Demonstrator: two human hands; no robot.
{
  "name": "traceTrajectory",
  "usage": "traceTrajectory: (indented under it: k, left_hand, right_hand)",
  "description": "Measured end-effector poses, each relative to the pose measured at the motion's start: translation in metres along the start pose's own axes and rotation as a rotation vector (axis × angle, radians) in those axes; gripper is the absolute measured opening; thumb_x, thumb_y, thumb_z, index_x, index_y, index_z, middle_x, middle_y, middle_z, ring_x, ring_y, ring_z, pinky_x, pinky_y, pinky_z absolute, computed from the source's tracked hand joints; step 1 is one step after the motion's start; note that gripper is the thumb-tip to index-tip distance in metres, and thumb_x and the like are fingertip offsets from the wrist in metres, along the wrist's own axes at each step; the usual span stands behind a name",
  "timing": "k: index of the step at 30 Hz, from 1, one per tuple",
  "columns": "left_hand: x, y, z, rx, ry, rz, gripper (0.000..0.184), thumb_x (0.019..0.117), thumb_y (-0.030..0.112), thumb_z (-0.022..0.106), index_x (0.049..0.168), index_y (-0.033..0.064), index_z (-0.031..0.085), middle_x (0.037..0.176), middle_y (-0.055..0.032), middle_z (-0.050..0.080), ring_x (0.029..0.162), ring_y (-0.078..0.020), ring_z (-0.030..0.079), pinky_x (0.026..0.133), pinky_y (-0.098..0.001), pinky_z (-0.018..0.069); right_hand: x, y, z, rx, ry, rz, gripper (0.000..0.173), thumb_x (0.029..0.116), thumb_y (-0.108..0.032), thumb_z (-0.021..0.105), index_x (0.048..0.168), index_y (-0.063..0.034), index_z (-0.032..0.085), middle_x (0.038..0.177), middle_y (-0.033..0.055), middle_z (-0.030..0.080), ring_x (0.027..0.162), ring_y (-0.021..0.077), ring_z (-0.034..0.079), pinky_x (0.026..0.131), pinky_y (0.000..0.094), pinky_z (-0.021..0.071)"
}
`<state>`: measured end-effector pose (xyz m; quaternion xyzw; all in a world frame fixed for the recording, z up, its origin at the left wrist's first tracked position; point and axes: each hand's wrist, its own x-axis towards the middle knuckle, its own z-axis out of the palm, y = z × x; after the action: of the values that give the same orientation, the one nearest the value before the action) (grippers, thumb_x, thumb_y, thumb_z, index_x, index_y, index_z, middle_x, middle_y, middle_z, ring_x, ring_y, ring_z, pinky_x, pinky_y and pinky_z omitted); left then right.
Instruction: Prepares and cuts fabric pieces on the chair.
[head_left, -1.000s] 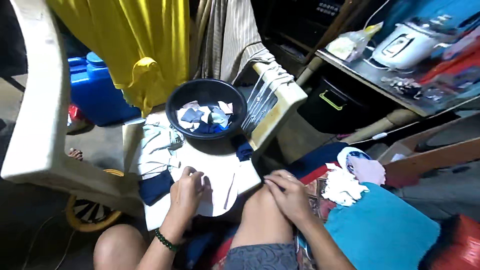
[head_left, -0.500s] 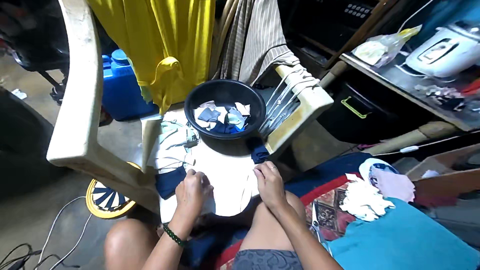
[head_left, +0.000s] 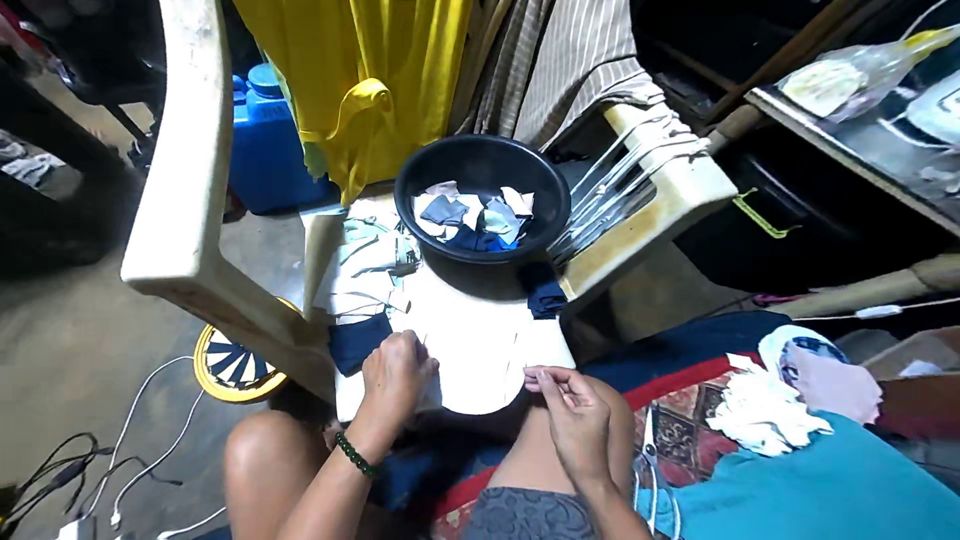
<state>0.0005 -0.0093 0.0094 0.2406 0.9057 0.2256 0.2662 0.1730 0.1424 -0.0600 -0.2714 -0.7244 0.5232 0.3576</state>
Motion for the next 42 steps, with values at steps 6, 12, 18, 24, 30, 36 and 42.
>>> traceTrajectory:
  k: [6,12,18,24,30,36,42]
  left_hand:
    - [-0.001,0.002,-0.001,0.006,-0.054,-0.022,0.027,0.0991,0.022,0.066,0.113,-0.0002,0.071,0.109,-0.0183,0.072,0.106,-0.0351,0.069,0.092,-0.0561,0.0514]
    - [0.002,0.001,-0.001,-0.007,-0.048,-0.033,0.026,0.1017,0.022,0.06,0.111,0.0001,0.072,0.107,-0.0184,0.072,0.105,-0.0353,0.069,0.09,-0.0552,0.0519]
    - [0.002,-0.003,-0.003,-0.051,-0.072,-0.026,0.025,0.1008,0.021,0.062,0.111,0.0004,0.072,0.107,-0.0178,0.072,0.104,-0.0344,0.068,0.091,-0.055,0.0515]
    - [0.001,-0.002,-0.004,-0.033,-0.079,-0.028,0.025,0.1004,0.021,0.063,0.112,0.0009,0.072,0.108,-0.017,0.073,0.105,-0.0335,0.069,0.092,-0.0552,0.0518]
    - [-0.001,-0.002,-0.004,-0.015,-0.093,-0.049,0.024,0.0991,0.022,0.064,0.11,0.0019,0.073,0.105,-0.0155,0.073,0.102,-0.0316,0.069,0.089,-0.0536,0.0522]
    - [-0.001,-0.011,-0.013,-0.115,-0.026,-0.031,0.021,0.0998,0.02,0.065,0.109,0.0018,0.072,0.099,-0.013,0.071,0.092,-0.0268,0.068,0.086,-0.0494,0.0526]
    - [0.003,-0.014,-0.004,-0.108,0.042,-0.011,0.027,0.1,0.023,0.066,0.116,0.0019,0.07,0.096,-0.0141,0.071,0.089,-0.0286,0.068,0.084,-0.0511,0.0537]
  right_hand:
    - [0.042,-0.002,0.006,-0.426,-0.087,-0.257,0.019,0.0953,-0.01,0.06,0.094,0.0044,0.073,0.085,0.0135,0.07,0.077,0.0137,0.065,0.072,0.0248,0.053]
    - [0.083,-0.027,0.078,-0.355,-0.246,-0.307,0.016,0.0931,0.0,0.062,0.096,0.0074,0.076,0.089,0.0203,0.073,0.081,0.025,0.071,0.077,0.0338,0.0578]
    - [0.09,-0.026,0.087,-0.378,-0.204,-0.227,0.024,0.0977,0.003,0.054,0.11,0.0088,0.075,0.109,0.0248,0.074,0.103,0.0351,0.072,0.096,0.0432,0.0551]
    - [0.059,0.0,0.034,-0.522,-0.284,-0.183,0.044,0.0987,-0.009,0.056,0.138,0.0091,0.058,0.139,0.0272,0.06,0.133,0.0428,0.055,0.113,0.0521,0.0421]
    - [0.06,0.014,0.021,-0.66,-0.464,-0.303,0.052,0.1044,-0.019,0.049,0.15,0.0064,0.046,0.153,0.0233,0.05,0.145,0.0423,0.043,0.122,0.0596,0.0257]
    - [0.067,0.015,0.017,-0.706,-0.543,-0.399,0.05,0.1046,-0.016,0.05,0.15,0.0062,0.046,0.153,0.0223,0.05,0.144,0.0413,0.046,0.121,0.0598,0.028]
    - [0.065,0.031,0.018,-0.644,-0.398,-0.465,0.055,0.1039,-0.026,0.05,0.145,0.0104,0.05,0.154,0.0267,0.046,0.144,0.0456,0.043,0.119,0.0562,0.034]
